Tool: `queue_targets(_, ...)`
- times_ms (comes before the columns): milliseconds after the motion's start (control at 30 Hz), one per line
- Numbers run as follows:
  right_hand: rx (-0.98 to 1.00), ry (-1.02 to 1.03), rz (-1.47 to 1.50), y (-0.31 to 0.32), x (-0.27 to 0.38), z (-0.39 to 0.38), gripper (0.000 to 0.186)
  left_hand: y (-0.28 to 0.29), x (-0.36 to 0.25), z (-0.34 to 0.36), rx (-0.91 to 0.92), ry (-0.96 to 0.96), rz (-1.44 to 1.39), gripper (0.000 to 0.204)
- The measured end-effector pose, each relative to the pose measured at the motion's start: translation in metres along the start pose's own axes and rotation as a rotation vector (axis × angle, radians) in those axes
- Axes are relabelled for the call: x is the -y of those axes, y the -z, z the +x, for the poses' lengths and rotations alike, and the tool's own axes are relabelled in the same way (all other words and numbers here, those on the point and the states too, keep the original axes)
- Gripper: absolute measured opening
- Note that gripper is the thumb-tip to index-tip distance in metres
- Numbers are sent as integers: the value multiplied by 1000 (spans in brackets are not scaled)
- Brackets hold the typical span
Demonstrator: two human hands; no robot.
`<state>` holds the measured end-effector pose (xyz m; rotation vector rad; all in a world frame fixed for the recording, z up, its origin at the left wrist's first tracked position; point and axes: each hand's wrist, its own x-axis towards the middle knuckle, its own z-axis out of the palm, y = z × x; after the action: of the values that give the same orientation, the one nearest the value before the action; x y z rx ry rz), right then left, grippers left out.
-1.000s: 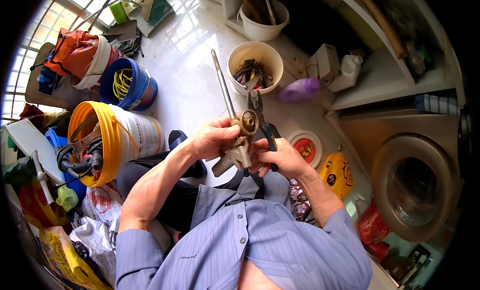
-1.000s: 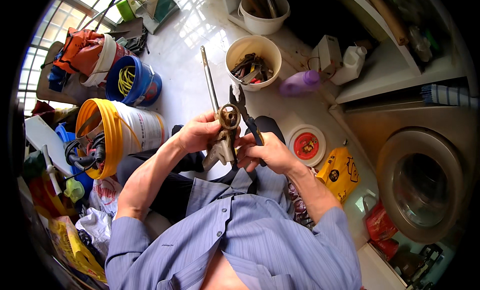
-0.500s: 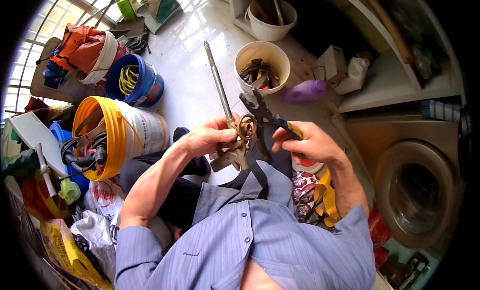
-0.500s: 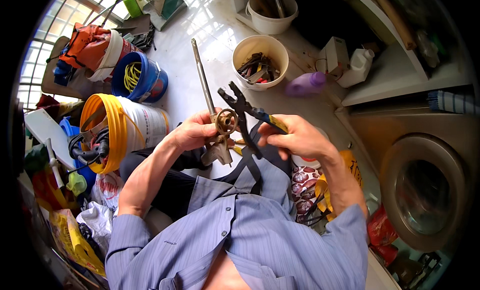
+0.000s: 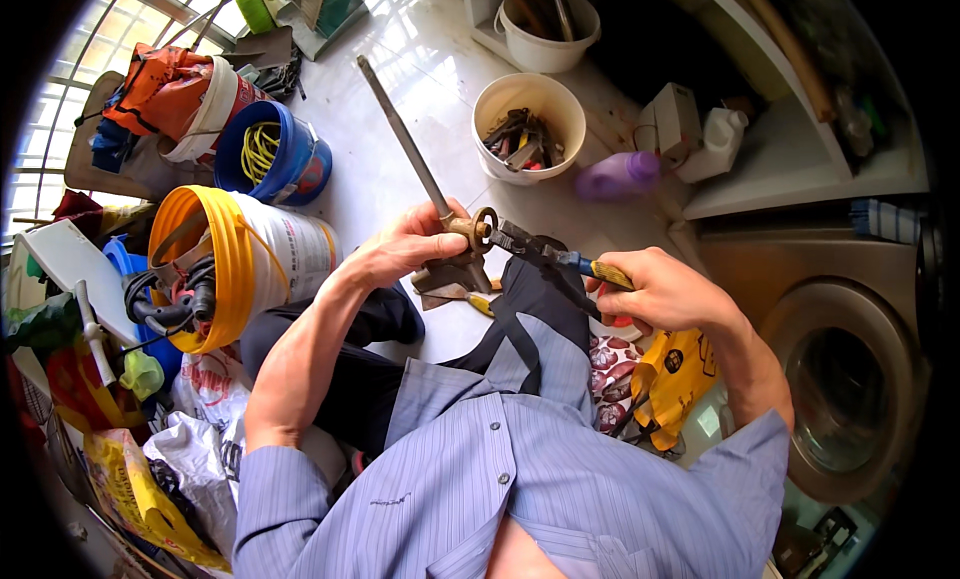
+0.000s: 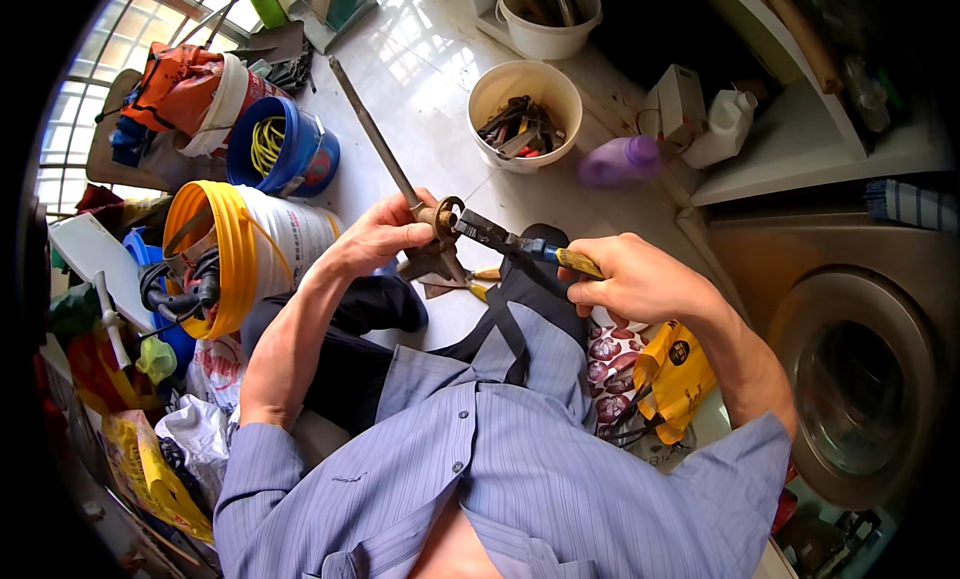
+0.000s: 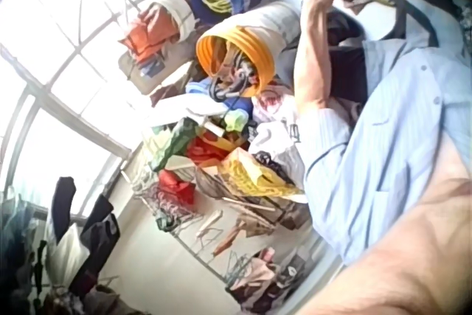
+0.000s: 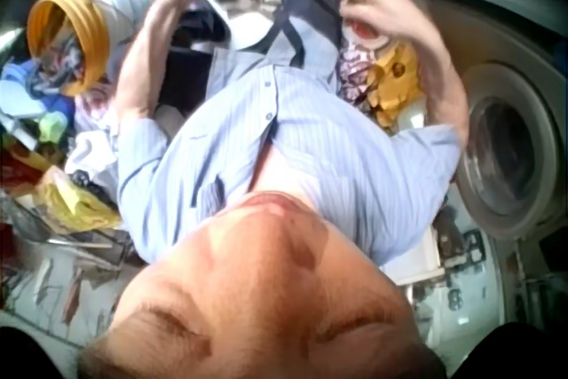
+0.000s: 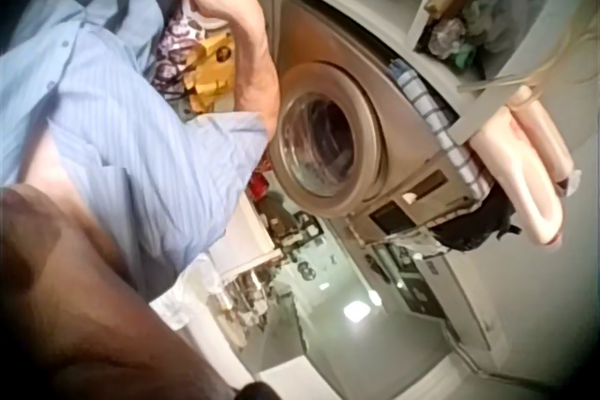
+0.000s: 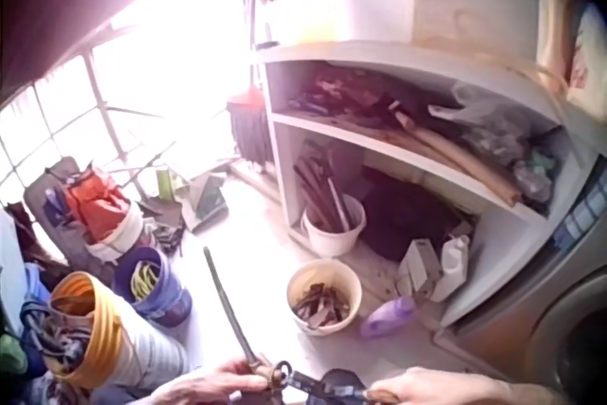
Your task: The person sits on the floor and uses various pliers and cutters to disassemble and work on a brass plumbing fixture. They pick up and handle different tools from buckets, using them to grip and manipulate parts of the fixture.
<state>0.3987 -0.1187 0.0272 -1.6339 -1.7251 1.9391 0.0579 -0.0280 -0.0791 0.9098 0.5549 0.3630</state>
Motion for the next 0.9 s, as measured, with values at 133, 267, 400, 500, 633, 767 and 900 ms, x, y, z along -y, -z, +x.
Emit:
queue_targets(133, 13, -31, -83, 3, -7, 9, 16, -10, -7, 3, -50, 27, 177, 24)
queue_targets(267, 11, -10, -194, 2, -3, 15, 16, -13, -5, 4, -100, 132, 460, 26)
queue_targets(400, -45, 83, -453, 0, -10, 24, 17, -23, -9, 9, -147, 156, 806, 24)
queue_targets(500, 93, -140, -211, 4, -2, 27, 21, -20, -1, 10, -99, 86, 990, 20)
queue_targets(633, 13, 28, -333, -5, -23, 29, 21, -21, 4, 9, -88, 161, 971, 23)
queue_targets(767, -198, 228, -330, -13, -42, 31, 23, -20, -1, 12, -79, 187, 782, 26)
queue_targets(900, -86, 122, -171, -6, -39, 33, 25, -21, -13, 15, -50, 220, 815, 26)
